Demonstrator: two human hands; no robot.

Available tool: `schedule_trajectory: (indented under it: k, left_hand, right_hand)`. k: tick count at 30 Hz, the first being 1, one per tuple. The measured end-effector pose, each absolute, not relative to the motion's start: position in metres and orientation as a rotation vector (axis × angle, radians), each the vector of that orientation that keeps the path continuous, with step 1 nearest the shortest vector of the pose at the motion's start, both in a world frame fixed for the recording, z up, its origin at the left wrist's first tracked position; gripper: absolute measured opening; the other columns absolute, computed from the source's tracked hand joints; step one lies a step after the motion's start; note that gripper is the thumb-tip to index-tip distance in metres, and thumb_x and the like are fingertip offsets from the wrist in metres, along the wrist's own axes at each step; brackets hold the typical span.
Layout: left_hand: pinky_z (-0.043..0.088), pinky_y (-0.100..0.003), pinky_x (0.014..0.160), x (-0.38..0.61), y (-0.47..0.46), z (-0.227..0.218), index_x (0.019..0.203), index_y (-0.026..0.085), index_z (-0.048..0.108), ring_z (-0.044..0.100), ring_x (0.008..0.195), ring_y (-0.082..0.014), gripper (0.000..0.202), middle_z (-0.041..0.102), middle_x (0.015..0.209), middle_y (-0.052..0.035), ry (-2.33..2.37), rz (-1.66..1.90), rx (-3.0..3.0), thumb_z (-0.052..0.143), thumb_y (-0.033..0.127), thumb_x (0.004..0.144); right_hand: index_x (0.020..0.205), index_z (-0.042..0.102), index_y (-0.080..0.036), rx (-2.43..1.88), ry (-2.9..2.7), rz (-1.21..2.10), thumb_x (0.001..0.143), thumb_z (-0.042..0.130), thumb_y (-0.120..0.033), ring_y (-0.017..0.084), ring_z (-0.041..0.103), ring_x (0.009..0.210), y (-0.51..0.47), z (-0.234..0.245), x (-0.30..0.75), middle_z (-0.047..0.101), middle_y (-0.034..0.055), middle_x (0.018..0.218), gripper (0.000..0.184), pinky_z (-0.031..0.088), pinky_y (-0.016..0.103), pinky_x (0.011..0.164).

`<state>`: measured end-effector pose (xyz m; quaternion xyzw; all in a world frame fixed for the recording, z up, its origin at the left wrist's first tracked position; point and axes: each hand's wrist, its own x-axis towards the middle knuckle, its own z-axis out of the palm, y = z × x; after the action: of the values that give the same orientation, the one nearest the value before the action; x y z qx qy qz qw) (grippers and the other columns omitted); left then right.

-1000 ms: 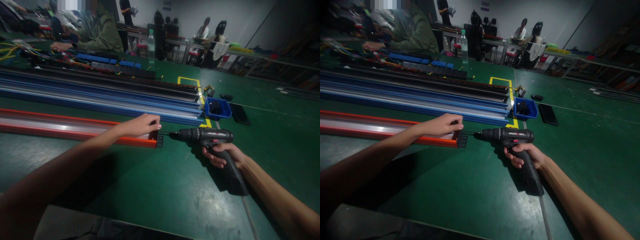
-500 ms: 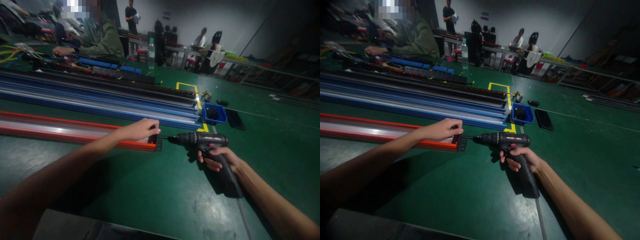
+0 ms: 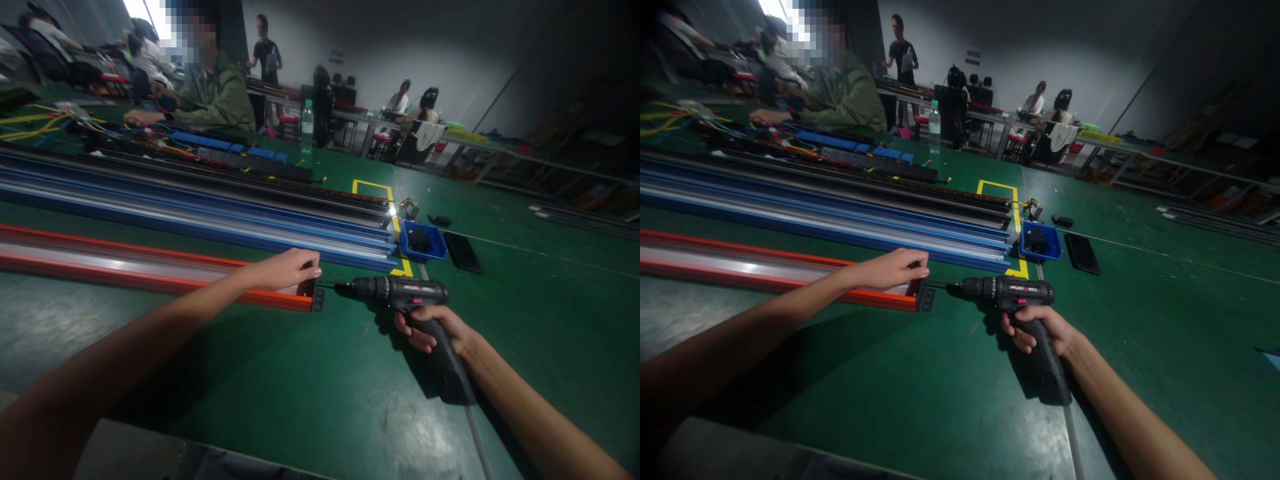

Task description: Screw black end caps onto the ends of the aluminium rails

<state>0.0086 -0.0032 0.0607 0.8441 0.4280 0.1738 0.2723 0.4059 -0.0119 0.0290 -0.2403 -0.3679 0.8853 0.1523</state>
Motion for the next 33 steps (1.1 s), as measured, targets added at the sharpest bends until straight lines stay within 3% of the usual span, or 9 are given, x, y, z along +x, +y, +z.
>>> schedule_trajectory:
  k: [33]
  left_hand:
    - [0.035, -0.028, 0.068, 0.0087, -0.0030, 0.0590, 0.083, 0.018, 0.054, 0.052, 0.073, -0.0147, 0.032, 0.061, 0.082, -0.0014, 1.179, 0.488, 2.226, 0.050, 0.045, 0.100]
  right_hand:
    - [0.101, 0.074, -0.002, -0.731, -1.028, 2.541, 0.087, 0.063, -0.021, 0.003, 0.049, 0.044, -0.0122, 0.0321, 0.4051, 0.069, 0.0102, 0.085, 0.026, 0.053, 0.020, 0.049]
